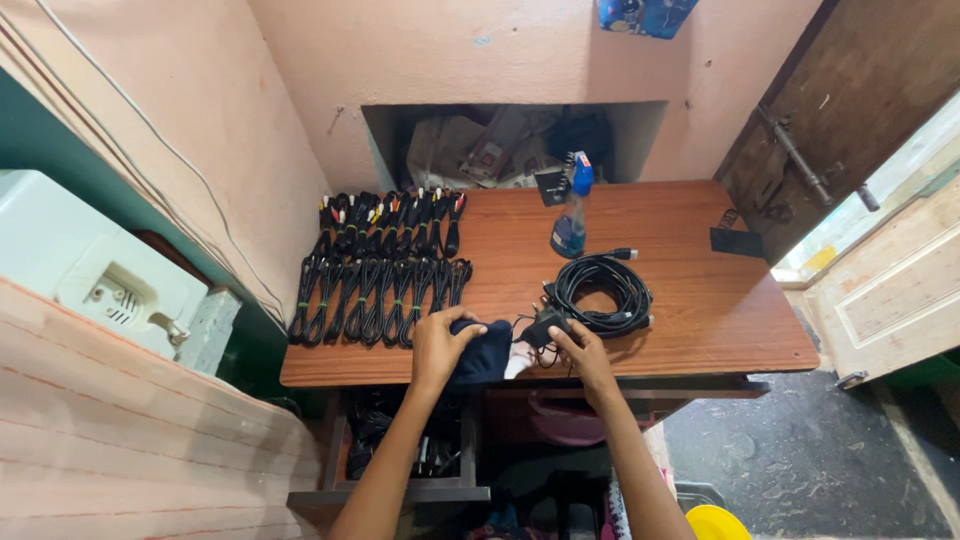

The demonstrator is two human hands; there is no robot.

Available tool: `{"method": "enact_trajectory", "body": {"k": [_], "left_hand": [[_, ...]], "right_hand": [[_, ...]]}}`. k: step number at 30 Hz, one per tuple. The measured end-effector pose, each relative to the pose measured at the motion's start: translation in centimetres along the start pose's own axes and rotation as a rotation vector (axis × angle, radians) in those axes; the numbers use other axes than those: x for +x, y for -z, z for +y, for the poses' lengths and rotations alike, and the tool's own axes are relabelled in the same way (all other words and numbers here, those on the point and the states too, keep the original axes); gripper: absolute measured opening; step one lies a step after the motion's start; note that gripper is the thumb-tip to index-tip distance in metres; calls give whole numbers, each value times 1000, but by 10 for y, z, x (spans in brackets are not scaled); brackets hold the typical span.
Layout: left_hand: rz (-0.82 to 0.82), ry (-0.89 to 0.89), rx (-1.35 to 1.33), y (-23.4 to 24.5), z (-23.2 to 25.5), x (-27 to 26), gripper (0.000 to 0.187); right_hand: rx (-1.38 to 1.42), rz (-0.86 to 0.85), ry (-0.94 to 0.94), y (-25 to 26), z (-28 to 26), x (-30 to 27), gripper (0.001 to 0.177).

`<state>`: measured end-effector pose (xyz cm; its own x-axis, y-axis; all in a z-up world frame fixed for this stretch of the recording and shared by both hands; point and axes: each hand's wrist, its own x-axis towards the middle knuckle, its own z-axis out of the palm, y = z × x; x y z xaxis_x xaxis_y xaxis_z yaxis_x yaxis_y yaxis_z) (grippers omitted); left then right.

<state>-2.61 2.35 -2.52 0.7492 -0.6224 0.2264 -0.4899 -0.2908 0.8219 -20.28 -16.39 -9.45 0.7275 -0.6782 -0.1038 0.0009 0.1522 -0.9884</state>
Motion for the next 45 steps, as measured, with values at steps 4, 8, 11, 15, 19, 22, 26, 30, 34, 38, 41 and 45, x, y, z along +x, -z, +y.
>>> {"method": "enact_trajectory", "body": {"k": [4, 8, 11, 15, 19, 22, 26, 30, 34, 38, 41, 45], "left_hand": [[109, -50, 10, -12, 4, -4, 23], [106, -55, -99, -27, -3, 5, 26], [100, -72, -99, -34, -12, 10, 33], [100, 32, -64, -42, -30, 17, 32], [197, -26, -25, -44, -43, 21, 28], [200, 105, -44, -48, -55, 20, 30], [270, 61, -31, -60, -77, 18, 29], [206, 190, -64, -70, -91, 9, 36], [-3, 227, -63, -57, -83, 2, 63], [-234, 229, -169, -35, -71, 7, 50], [-228, 56, -292, -19, -61, 18, 34], [-315, 285, -600, -15, -55, 26, 21]], "right_hand": [[28, -38, -33, 0, 20, 9, 17], [110, -98, 12, -7, 38, 21, 21], [231, -171, -8, -10, 60, 40, 22], [244, -196, -44, -11, 86, 62, 27], [194, -213, -34, -14, 92, 75, 25], [216, -214, 15, -18, 92, 81, 33], [137, -170, 86, -25, 97, 91, 32], [90, -143, 160, -27, 102, 94, 32], [116, -143, 173, -27, 106, 99, 30], [110, -160, 181, -25, 108, 100, 29], [116, -159, 165, -25, 105, 98, 29], [135, -175, 150, -26, 100, 96, 24]]}}
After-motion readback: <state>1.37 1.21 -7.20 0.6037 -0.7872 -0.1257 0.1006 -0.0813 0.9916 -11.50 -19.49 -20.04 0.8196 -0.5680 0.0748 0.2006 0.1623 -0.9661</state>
